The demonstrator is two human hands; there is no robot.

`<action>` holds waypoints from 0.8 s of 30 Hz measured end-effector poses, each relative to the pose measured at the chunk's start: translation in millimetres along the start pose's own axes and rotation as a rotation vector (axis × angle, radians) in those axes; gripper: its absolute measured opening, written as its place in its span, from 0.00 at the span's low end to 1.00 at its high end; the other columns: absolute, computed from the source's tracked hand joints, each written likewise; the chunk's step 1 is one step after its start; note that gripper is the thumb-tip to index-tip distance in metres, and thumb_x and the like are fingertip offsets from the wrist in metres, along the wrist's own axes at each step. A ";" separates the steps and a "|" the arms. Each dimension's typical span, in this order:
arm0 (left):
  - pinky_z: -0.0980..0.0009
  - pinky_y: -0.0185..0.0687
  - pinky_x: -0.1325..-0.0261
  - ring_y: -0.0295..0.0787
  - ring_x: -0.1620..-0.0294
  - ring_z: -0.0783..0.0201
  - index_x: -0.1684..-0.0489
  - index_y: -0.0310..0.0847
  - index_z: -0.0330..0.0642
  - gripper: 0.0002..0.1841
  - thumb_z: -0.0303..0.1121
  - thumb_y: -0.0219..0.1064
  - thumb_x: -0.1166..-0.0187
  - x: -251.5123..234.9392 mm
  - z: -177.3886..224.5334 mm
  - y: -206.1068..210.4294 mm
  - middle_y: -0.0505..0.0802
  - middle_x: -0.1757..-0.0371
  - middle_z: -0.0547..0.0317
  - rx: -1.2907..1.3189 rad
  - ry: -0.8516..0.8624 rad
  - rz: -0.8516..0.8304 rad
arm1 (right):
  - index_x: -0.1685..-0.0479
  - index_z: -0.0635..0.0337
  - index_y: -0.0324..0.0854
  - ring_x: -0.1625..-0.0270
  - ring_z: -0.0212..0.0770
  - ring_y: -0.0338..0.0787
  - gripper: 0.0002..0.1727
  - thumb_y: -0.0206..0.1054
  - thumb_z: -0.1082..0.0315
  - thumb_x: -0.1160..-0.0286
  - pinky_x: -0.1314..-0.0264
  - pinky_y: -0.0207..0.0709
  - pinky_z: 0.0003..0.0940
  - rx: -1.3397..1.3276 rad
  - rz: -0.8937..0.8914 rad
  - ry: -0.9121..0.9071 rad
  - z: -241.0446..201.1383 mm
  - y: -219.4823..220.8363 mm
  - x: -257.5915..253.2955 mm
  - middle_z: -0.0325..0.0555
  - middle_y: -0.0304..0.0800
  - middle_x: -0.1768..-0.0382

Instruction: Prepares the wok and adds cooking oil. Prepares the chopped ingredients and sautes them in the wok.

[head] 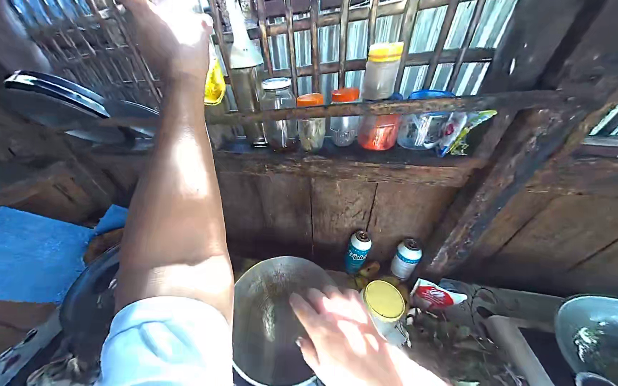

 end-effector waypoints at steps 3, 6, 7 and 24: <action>0.66 0.68 0.16 0.76 0.19 0.58 0.11 0.53 0.30 0.56 0.47 0.83 0.40 -1.1 -16.8 20.3 0.78 0.19 0.41 0.084 -0.027 0.004 | 0.23 0.54 0.80 0.32 0.64 0.86 0.27 0.67 0.57 0.21 0.37 0.77 0.63 0.036 0.024 0.070 31.9 -1.1 5.9 0.58 0.90 0.38; 0.64 0.68 0.16 0.73 0.17 0.55 0.11 0.56 0.32 0.52 0.49 0.79 0.35 6.6 -27.5 43.0 0.72 0.14 0.40 -0.014 -0.106 -0.023 | 0.20 0.54 0.78 0.32 0.63 0.86 0.27 0.64 0.57 0.18 0.35 0.74 0.62 -0.006 -0.018 0.154 53.0 0.5 8.1 0.58 0.90 0.38; 0.66 0.68 0.16 0.74 0.17 0.57 0.11 0.54 0.31 0.54 0.48 0.80 0.37 8.3 -36.0 49.8 0.73 0.15 0.41 0.023 -0.145 -0.004 | 0.23 0.55 0.80 0.35 0.63 0.88 0.26 0.64 0.57 0.19 0.37 0.76 0.62 -0.004 0.021 0.148 56.4 1.1 8.2 0.59 0.91 0.41; 0.37 0.51 0.13 0.61 0.10 0.42 0.05 0.43 0.36 0.63 0.58 0.79 0.42 52.9 -76.9 105.8 0.67 0.11 0.37 -0.091 -0.329 -0.080 | 0.08 0.46 0.63 0.22 0.65 0.76 0.42 0.73 0.56 0.27 0.26 0.73 0.57 0.169 1.141 0.288 132.8 -286.5 -122.1 0.67 0.63 0.14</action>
Point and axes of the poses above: each hand's wrist, its own x-axis away from the middle knuckle, its own y-axis out of the palm, z = x × y, the point moved 7 cm from there along -x, towards the middle knuckle
